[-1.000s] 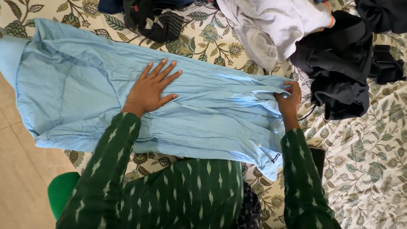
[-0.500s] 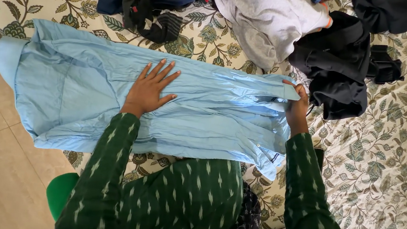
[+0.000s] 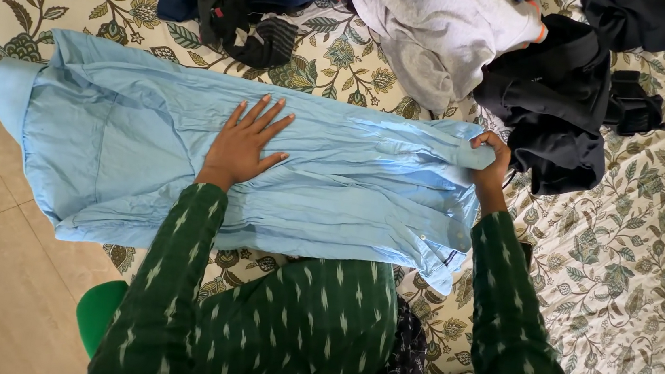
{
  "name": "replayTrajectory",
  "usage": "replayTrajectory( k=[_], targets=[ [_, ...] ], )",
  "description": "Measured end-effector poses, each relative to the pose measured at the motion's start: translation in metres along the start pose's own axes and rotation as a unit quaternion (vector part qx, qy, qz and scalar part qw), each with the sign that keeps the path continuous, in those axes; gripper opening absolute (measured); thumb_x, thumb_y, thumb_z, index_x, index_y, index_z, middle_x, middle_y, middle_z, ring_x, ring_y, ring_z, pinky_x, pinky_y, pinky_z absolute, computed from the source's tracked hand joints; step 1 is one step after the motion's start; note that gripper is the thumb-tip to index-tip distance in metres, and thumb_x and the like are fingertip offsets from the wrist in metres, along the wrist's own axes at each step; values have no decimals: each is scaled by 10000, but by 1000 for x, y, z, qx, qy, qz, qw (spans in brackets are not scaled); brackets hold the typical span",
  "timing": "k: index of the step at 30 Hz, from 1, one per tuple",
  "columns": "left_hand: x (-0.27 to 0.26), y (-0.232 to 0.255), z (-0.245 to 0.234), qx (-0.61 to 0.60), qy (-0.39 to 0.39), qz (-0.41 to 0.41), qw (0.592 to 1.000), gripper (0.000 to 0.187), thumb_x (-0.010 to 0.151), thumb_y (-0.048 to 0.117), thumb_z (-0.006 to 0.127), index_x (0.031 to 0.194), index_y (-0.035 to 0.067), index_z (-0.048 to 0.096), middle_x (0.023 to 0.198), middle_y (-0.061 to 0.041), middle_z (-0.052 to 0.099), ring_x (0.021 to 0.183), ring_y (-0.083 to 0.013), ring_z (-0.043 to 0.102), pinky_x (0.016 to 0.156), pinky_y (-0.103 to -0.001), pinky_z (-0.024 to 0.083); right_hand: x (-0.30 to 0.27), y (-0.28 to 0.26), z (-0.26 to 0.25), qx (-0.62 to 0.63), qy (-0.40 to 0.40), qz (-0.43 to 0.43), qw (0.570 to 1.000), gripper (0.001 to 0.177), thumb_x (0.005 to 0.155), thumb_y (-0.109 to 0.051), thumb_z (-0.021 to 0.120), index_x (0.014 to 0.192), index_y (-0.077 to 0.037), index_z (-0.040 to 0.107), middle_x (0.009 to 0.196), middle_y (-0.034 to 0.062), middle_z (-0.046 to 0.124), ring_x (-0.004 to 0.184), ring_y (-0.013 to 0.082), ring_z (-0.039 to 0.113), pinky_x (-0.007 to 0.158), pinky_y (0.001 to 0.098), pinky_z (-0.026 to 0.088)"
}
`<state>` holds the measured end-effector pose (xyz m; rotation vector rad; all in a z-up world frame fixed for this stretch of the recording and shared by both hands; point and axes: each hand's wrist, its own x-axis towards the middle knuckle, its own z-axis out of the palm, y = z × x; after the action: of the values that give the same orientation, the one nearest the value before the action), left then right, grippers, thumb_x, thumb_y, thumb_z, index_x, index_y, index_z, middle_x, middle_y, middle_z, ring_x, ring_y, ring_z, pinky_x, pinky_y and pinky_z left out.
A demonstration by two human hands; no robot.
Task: Folding various shirts on a bed.
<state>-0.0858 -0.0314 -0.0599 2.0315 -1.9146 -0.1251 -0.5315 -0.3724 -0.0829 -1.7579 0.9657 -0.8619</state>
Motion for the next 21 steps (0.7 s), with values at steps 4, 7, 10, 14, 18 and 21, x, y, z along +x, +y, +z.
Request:
replayTrajectory(
  k=[4, 7, 10, 14, 18, 21],
  targets=[
    [1, 1, 0, 4, -3, -3, 1000, 705, 992, 683, 398, 1618, 382, 279, 1712, 49, 195, 1578, -215, 135, 1286, -481, 87, 11, -5, 16, 43, 2, 71, 997, 230, 873, 112, 543, 786, -96, 589, 900, -25, 628, 843, 108, 592, 796, 236, 504],
    [1, -2, -2, -2, -5, -5, 1000, 706, 998, 680, 400, 1623, 375, 280, 1721, 47, 194, 1588, -212, 134, 1295, -480, 87, 17, 17, 21, -67, 21, 32, 997, 240, 787, 163, 532, 788, -71, 586, 915, 2, 644, 879, 117, 598, 827, 228, 497],
    [-1, -1, -1, -9, -12, 2, 1000, 726, 981, 684, 409, 1619, 363, 283, 1711, 30, 194, 1575, -228, 126, 1275, -487, 88, 19, 55, 4, 187, 51, 136, 972, 316, 944, 83, 440, 737, -60, 631, 953, 44, 711, 885, 166, 642, 834, 262, 559],
    [0, -1, -3, -13, -11, 3, 1000, 778, 961, 716, 446, 1629, 356, 275, 1725, 23, 181, 1593, -234, 117, 1288, -495, 85, 8, 23, 2, -138, -3, -67, 988, 348, 768, 247, 496, 822, -35, 693, 1039, 100, 636, 963, 230, 648, 876, 353, 574],
    [7, 1, -12, 11, -9, 33, 999, 907, 884, 768, 496, 1618, 294, 256, 1700, -48, 165, 1558, -291, 98, 1238, -530, 62, 20, 4, -15, -345, -139, -123, 920, 408, 828, 218, 490, 900, -70, 770, 1032, 123, 688, 984, 283, 670, 876, 397, 560],
    [10, 7, -12, 46, -81, 7, 996, 958, 827, 775, 518, 1593, 270, 243, 1679, -65, 146, 1540, -304, 68, 1211, -536, 34, 20, -39, 1, -494, -34, -178, 850, 289, 774, 89, 653, 1019, -41, 734, 1060, 184, 666, 954, 376, 636, 807, 455, 521]
  ],
)
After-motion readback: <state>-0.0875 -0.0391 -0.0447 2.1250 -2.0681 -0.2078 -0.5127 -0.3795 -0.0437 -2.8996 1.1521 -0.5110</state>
